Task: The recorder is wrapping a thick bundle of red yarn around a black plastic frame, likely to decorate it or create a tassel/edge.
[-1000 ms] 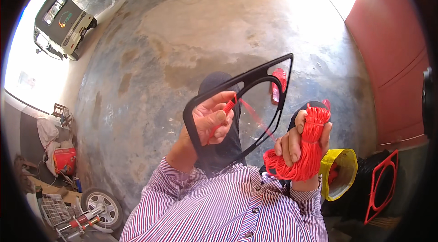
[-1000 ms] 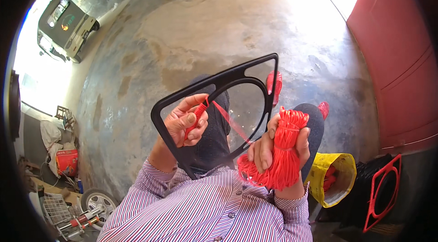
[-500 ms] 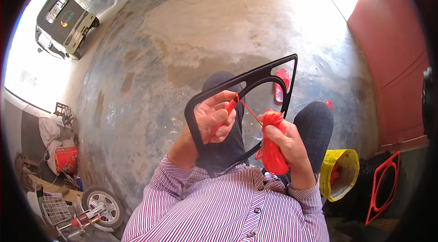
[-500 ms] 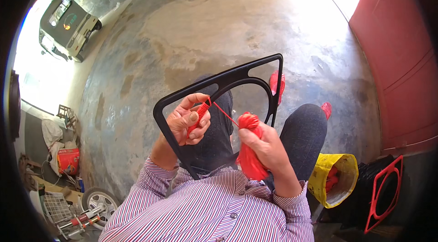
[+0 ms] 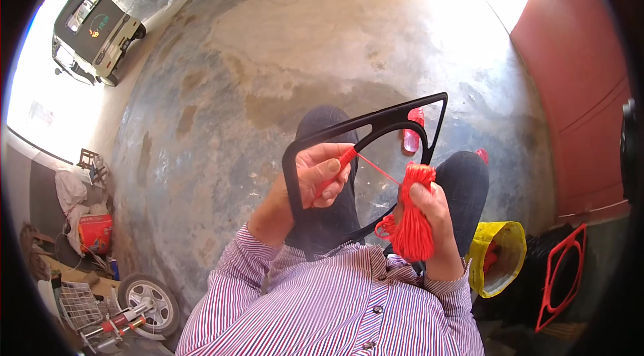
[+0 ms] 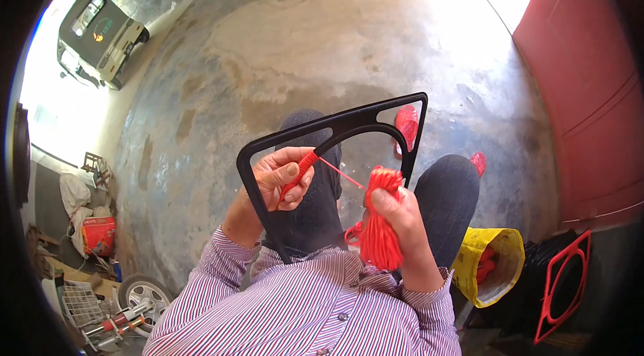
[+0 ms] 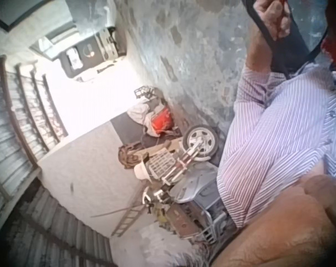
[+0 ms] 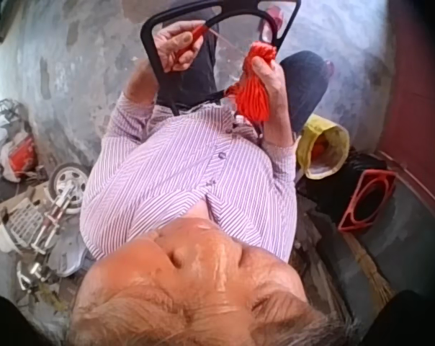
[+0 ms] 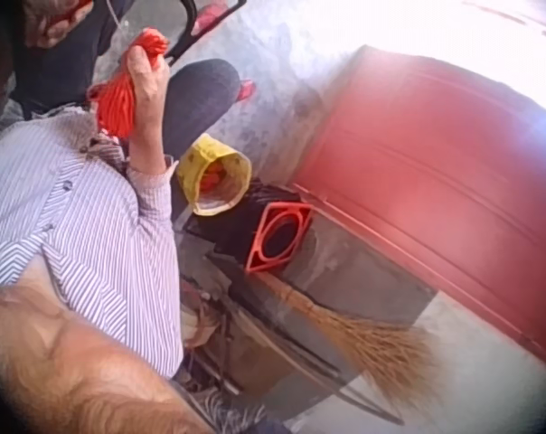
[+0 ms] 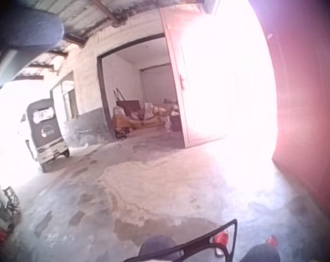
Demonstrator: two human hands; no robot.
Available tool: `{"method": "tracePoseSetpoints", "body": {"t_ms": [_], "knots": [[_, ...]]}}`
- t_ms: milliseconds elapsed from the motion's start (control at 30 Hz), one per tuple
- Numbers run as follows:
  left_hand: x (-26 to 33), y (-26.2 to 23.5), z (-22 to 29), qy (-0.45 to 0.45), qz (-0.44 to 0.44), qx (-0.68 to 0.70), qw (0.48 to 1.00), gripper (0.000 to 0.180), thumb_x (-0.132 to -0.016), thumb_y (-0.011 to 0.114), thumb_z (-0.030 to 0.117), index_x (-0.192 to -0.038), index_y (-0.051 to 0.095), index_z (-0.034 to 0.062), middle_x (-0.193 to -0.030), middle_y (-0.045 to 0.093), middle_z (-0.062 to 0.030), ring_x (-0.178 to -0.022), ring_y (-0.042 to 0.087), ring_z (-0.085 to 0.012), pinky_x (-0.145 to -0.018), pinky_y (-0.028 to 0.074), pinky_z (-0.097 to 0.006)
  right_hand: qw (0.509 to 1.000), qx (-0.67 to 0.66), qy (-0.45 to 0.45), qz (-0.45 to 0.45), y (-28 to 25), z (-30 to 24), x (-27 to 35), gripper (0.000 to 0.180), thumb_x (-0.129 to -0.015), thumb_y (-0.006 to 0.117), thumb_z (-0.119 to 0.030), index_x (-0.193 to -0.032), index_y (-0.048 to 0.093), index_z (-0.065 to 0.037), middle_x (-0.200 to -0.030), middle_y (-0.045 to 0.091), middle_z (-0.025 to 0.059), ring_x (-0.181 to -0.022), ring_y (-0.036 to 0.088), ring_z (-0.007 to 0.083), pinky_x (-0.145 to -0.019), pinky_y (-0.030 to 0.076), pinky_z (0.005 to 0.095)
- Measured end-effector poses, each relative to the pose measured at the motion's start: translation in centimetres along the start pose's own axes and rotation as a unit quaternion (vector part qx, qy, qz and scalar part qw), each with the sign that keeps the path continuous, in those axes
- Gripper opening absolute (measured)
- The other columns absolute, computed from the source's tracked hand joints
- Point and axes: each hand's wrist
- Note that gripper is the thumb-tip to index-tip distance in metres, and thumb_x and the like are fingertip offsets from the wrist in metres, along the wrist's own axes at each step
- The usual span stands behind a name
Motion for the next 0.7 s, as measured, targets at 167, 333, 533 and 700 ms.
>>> {"method": "tracePoseSetpoints", "body": {"t_ms": [167,333,533,700], "knots": [[0.1,1.1,0.0,0.000,-0.025,0.015,1.000,0.039,-0.098,0.063,0.019,-0.132,0.055,0.0022,-0.089,0.061,-0.0136,-0.053,0.051,-0.0112,-0.040,0.039,-0.022,0.994,-0.101,0.036,0.035,-1.1,0.8,-1.0,0.046,-0.096,0.060,-0.044,-0.098,0.059,0.002,-0.069,0.063,0.0112,-0.054,0.061,0.0164,-0.053,0.051,0.0292],[0.1,0.3,0.4,0.007,-0.021,0.024,0.999,0.039,-0.098,0.061,0.020,-0.133,0.054,0.0032,-0.089,0.060,-0.0128,-0.054,0.051,-0.0111,-0.041,0.040,-0.021,0.988,-0.148,0.015,-0.038,-2.0,0.6,-0.5,0.045,-0.100,0.055,-0.042,-0.107,0.058,0.002,-0.077,0.065,0.0130,-0.060,0.064,0.0204,-0.057,0.054,0.0323],[0.2,0.4,0.1,-0.007,-0.039,0.029,0.999,0.042,-0.100,0.058,0.021,-0.138,0.052,0.0044,-0.089,0.059,-0.0112,-0.056,0.050,-0.0114,-0.041,0.037,-0.022,0.976,-0.214,-0.048,0.011,0.5,-0.3,-0.7,0.054,-0.093,0.056,-0.023,-0.136,0.044,0.006,-0.116,0.063,0.0202,-0.105,0.066,0.0316,-0.093,0.053,0.0423],[0.5,2.7,0.5,-0.041,-0.019,-0.002,0.999,0.064,-0.097,0.057,0.049,-0.140,0.049,0.0028,-0.093,0.061,-0.0064,-0.060,0.052,-0.0094,-0.047,0.039,-0.021,0.976,-0.055,-0.025,-0.211,3.8,-3.3,0.7,0.070,-0.082,0.074,-0.006,-0.143,0.041,0.004,-0.121,0.063,0.0163,-0.111,0.062,0.0202,-0.101,0.045,0.0354]]}}
Point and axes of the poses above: each hand's wrist, its own x-axis away from the middle knuckle, its own y-axis out of the palm, z = x × y
